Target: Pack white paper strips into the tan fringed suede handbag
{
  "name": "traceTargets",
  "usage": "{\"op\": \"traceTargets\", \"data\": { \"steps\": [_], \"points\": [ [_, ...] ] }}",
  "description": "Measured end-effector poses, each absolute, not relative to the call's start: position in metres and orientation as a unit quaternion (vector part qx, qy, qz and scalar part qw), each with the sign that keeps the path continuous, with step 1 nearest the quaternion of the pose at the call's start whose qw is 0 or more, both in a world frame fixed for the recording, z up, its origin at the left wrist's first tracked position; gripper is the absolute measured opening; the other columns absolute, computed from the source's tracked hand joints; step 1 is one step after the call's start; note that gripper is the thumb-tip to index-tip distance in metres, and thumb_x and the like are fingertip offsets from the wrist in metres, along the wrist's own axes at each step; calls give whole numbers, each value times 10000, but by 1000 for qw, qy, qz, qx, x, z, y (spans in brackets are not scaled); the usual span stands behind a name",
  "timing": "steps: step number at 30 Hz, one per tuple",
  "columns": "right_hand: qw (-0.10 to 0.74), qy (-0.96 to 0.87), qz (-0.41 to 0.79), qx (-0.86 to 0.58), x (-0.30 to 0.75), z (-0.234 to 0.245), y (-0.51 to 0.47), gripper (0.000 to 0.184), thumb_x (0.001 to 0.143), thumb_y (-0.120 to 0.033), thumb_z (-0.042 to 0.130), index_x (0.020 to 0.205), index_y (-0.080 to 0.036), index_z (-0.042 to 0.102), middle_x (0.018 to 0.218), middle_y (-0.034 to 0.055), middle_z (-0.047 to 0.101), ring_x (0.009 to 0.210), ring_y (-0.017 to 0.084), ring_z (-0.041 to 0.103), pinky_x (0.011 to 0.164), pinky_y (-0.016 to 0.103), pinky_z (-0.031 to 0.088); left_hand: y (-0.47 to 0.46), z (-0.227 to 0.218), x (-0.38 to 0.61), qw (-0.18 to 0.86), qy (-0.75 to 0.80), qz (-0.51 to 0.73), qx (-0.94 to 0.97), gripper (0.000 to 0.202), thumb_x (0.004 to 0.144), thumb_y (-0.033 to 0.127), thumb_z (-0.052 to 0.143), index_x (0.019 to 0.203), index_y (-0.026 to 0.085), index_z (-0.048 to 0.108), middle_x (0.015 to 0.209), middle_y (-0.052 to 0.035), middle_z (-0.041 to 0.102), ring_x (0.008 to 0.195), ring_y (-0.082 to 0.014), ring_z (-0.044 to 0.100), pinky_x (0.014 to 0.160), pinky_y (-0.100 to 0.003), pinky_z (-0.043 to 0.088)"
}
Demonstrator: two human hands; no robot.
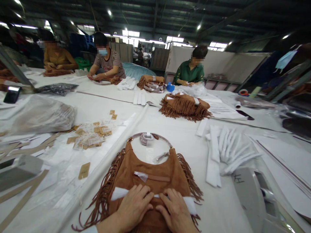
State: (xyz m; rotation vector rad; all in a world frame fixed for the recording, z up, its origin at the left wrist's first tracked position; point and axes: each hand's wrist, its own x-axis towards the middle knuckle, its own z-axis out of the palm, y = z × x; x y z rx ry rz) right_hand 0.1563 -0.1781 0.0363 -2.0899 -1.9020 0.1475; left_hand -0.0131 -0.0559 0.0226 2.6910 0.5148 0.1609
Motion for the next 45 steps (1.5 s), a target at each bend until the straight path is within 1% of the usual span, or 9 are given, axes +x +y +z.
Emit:
{"op": "traceTargets", "data": {
  "steps": [7, 15, 20, 25, 28, 31, 36, 41, 45],
  "points": [
    [154, -668, 52, -726, 162, 29, -170, 90, 897, -235, 546, 953, -216, 614, 863, 60, 558, 803, 226, 515, 714, 376, 445, -55, 17, -8, 215, 214, 62, 951, 143, 954, 274, 452, 1039, 256, 567, 984, -14, 573, 916, -217, 469, 797, -382, 369],
    [159, -667, 103, -721, 172, 18, -155, 190, 946, -245, 451, 832, -204, 598, 807, 51, 540, 781, 209, 502, 703, 348, 408, -48, 8, 5, 223, 230, 58, 945, 168, 952, 245, 421, 872, 220, 566, 885, -26, 557, 869, -216, 470, 776, -369, 374],
    [183, -656, 121, -722, 172, 18, -149, 136, 953, -261, 454, 963, -207, 578, 846, 39, 554, 822, 200, 503, 741, 335, 387, -40, 9, 10, 216, 224, 45, 949, 211, 963, 255, 399, 834, 212, 560, 862, -25, 561, 862, -206, 487, 772, -351, 386],
    [196, -659, 74, -722, 166, 20, -152, 202, 965, -246, 419, 820, -206, 554, 789, 24, 539, 769, 189, 465, 705, 330, 334, -41, 17, 10, 203, 222, 50, 952, 252, 974, 301, 392, 820, 207, 567, 854, -24, 569, 859, -197, 500, 762, -337, 392],
    [209, -658, 29, -722, 164, 20, -154, 204, 955, -227, 433, 790, -205, 550, 798, 27, 542, 782, 196, 452, 710, 336, 317, -46, 23, 11, 170, 219, 73, 958, 217, 967, 310, 413, 870, 213, 580, 900, -29, 573, 881, -211, 490, 768, -357, 384],
    [209, -653, 1, -728, 163, 19, -155, 204, 942, -203, 445, 768, -203, 551, 804, 31, 542, 791, 198, 450, 717, 336, 314, -51, 25, 8, 133, 190, 108, 967, 165, 956, 231, 421, 1013, 227, 576, 967, -38, 568, 897, -217, 470, 785, -375, 376],
    [208, -647, 8, -734, 164, 17, -156, 197, 940, -201, 455, 782, -213, 571, 804, 19, 557, 785, 188, 475, 733, 331, 328, -45, 16, -9, 149, 78, 99, 981, 321, 949, 160, 405, 1259, 208, 472, 1035, -60, 564, 873, -192, 464, 754, -335, 390],
    [208, -643, 7, -737, 164, 14, -152, 260, 954, -200, 404, 753, -217, 568, 756, 18, 568, 737, 180, 508, 696, 318, 357, -38, 10, -14, 156, 82, 114, 978, 280, 951, 180, 405, 1214, 213, 494, 1003, -58, 551, 858, -187, 462, 744, -321, 381],
    [267, -629, 25, -729, 177, 30, -123, 288, 964, -242, 375, 760, -214, 576, 721, 20, 588, 716, 171, 557, 695, 304, 408, -40, 9, -10, 144, 92, 144, 975, 197, 944, 197, 424, 1115, 205, 521, 941, -47, 539, 827, -179, 460, 712, -318, 358]
  ]
}}
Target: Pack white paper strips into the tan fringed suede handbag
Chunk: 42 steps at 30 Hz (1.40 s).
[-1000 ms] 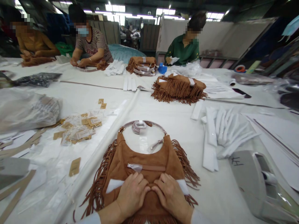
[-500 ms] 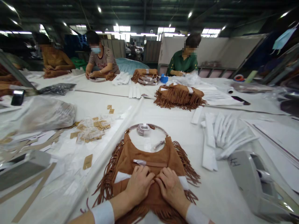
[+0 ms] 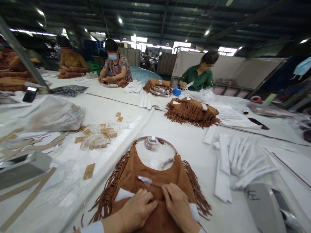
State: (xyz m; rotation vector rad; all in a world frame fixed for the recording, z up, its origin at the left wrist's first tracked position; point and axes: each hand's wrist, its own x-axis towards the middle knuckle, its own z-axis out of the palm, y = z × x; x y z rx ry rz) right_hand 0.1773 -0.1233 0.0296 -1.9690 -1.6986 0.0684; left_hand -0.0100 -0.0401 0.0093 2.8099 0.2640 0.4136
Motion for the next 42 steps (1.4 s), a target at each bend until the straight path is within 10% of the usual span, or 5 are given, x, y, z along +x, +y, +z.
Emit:
{"op": "traceTargets", "data": {
  "steps": [5, 12, 23, 42],
  "points": [
    [328, -532, 74, -777, 223, 51, -33, 252, 897, -328, 460, 997, -170, 629, 895, 88, 687, 819, 212, 625, 782, 347, 472, -40, 7, -7, 113, 96, 184, 972, 167, 915, 240, 487, 1074, 197, 521, 887, -34, 532, 765, -169, 450, 641, -312, 326],
    [274, -515, 133, -801, 252, 23, 59, 166, 691, -322, 632, 757, -169, 627, 678, 42, 667, 612, 183, 591, 580, 277, 430, -35, -16, 2, 48, 94, 262, 959, 113, 928, 264, 524, 1031, 220, 529, 742, 11, 488, 655, -138, 402, 576, -294, 263],
    [258, -470, 249, -807, 258, 22, 58, 154, 862, -304, 462, 755, -206, 511, 591, 2, 666, 498, 146, 630, 466, 221, 416, -36, -14, 0, 69, 96, 238, 964, 179, 922, 300, 543, 1079, 222, 506, 769, 11, 497, 679, -140, 407, 606, -298, 293],
    [257, -542, 35, -799, 240, 99, 55, 175, 869, -322, 494, 732, -228, 544, 640, 8, 598, 644, 186, 555, 598, 283, 307, -37, 1, -4, 72, 99, 200, 972, 149, 921, 282, 516, 1056, 218, 520, 820, -4, 519, 717, -147, 438, 606, -300, 296]
  ]
}}
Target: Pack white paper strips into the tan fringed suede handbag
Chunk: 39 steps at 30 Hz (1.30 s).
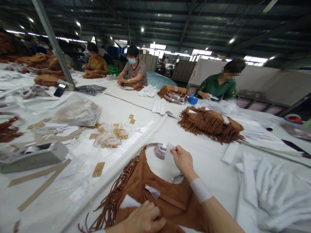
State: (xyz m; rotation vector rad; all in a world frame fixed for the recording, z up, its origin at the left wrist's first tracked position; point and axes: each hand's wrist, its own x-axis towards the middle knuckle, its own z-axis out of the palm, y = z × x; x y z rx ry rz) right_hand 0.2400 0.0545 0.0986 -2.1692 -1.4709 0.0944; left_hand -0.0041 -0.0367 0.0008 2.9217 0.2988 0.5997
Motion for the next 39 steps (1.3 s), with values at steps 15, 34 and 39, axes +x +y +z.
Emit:
{"op": "traceTargets", "data": {
  "steps": [15, 34, 39],
  "points": [
    [393, -663, 69, -633, 152, 53, -130, 288, 869, -158, 457, 1023, -284, 666, 965, 21, 735, 890, 198, 687, 768, 325, 577, -46, 6, -13, 113, 131, 171, 970, 226, 926, 266, 496, 1145, 255, 553, 1018, -48, 540, 901, -194, 444, 740, -332, 340],
    [313, -794, -139, -502, 161, 10, -160, 354, 858, -47, 401, 1066, -223, 627, 1018, 13, 734, 1028, 161, 657, 881, 322, 530, -49, 8, -25, 141, 89, 272, 948, 299, 952, 219, 453, 1242, 214, 522, 1285, -103, 569, 1150, -206, 471, 939, -360, 419],
    [321, -800, -135, -489, 160, 9, -158, 316, 867, -58, 428, 1051, -228, 622, 981, 12, 740, 1001, 164, 665, 891, 337, 506, -48, -2, -25, 126, 67, 284, 948, 227, 971, 231, 444, 1147, 184, 581, 1186, -71, 648, 1198, -178, 478, 975, -339, 378]
  ]
}}
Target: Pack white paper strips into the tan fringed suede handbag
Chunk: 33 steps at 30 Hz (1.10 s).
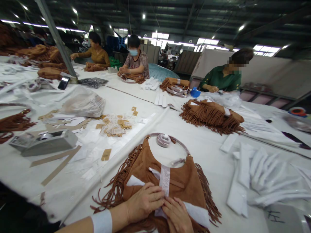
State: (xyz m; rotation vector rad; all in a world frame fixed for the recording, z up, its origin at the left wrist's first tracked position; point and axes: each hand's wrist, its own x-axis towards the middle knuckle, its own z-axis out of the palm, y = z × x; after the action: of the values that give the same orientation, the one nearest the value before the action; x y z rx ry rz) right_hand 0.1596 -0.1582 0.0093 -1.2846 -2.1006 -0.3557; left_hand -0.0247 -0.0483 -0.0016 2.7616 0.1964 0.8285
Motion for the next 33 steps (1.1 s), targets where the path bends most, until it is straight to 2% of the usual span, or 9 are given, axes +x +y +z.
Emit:
{"op": "traceTargets", "data": {
  "steps": [4, 7, 8, 10, 12, 14, 18, 24, 33],
  "points": [
    [302, -817, -160, -465, 154, 17, -159, 310, 862, -40, 416, 1056, -187, 607, 955, 25, 745, 963, 161, 674, 876, 331, 477, -51, -8, -27, 122, 50, 275, 952, 208, 967, 189, 448, 1119, 161, 588, 1154, -65, 660, 1190, -160, 498, 987, -327, 366],
    [293, -827, -108, -467, 148, 25, -161, 199, 887, -112, 474, 992, -198, 620, 890, 27, 746, 882, 170, 687, 863, 342, 479, -52, -5, -28, 149, 35, 259, 954, 188, 971, 191, 443, 1077, 143, 590, 1103, -57, 668, 1122, -148, 542, 986, -330, 373],
    [296, -818, -72, -488, 147, 28, -159, 165, 904, -146, 474, 919, -208, 626, 816, 14, 737, 804, 164, 688, 826, 332, 491, -53, -4, -28, 156, 33, 257, 953, 184, 973, 193, 439, 1061, 140, 592, 1088, -54, 670, 1107, -146, 550, 987, -331, 376],
    [312, -755, 6, -576, 147, 34, -147, 230, 948, -222, 428, 819, -220, 618, 680, -6, 691, 652, 145, 659, 696, 288, 504, -54, -3, -28, 157, 33, 256, 953, 186, 975, 184, 429, 1040, 136, 596, 1091, -58, 670, 1113, -152, 551, 996, -341, 378],
    [330, -648, 50, -685, 152, 39, -119, 293, 980, -298, 355, 905, -211, 625, 677, 3, 676, 606, 144, 641, 587, 255, 489, -54, -3, -29, 141, 32, 262, 954, 197, 973, 163, 419, 1042, 133, 601, 1129, -70, 665, 1148, -165, 541, 1012, -358, 374],
    [329, -573, 43, -749, 160, 41, -82, 349, 989, -338, 299, 1142, -168, 564, 813, 45, 709, 687, 164, 665, 631, 266, 510, -55, -3, -31, 125, 32, 263, 956, 217, 970, 155, 413, 1080, 128, 597, 1180, -83, 653, 1186, -182, 525, 1039, -378, 363],
    [280, -571, -1, -772, 167, 30, -16, 427, 977, -273, 213, 1288, -102, 450, 991, 131, 686, 869, 212, 650, 755, 331, 506, -56, -1, -35, 108, 29, 239, 965, 263, 961, 166, 422, 1173, 115, 568, 1229, -106, 634, 1214, -196, 508, 1072, -394, 354],
    [200, -605, -28, -770, 157, 4, 0, 386, 968, -275, 288, 1272, -146, 487, 1026, 142, 608, 931, 270, 546, 847, 423, 418, -55, -4, -37, 126, 18, 259, 957, 266, 915, 133, 435, 1136, 102, 580, 1153, -126, 665, 1129, -195, 557, 1042, -385, 402],
    [174, -592, -26, -787, 158, 1, 3, 341, 986, -299, 287, 1207, -191, 523, 1026, 114, 579, 971, 258, 501, 870, 403, 379, -52, -7, -38, 186, 21, 248, 950, 341, 847, 110, 423, 1152, 78, 572, 1220, -147, 627, 1178, -233, 515, 1067, -446, 379]
  ]
}}
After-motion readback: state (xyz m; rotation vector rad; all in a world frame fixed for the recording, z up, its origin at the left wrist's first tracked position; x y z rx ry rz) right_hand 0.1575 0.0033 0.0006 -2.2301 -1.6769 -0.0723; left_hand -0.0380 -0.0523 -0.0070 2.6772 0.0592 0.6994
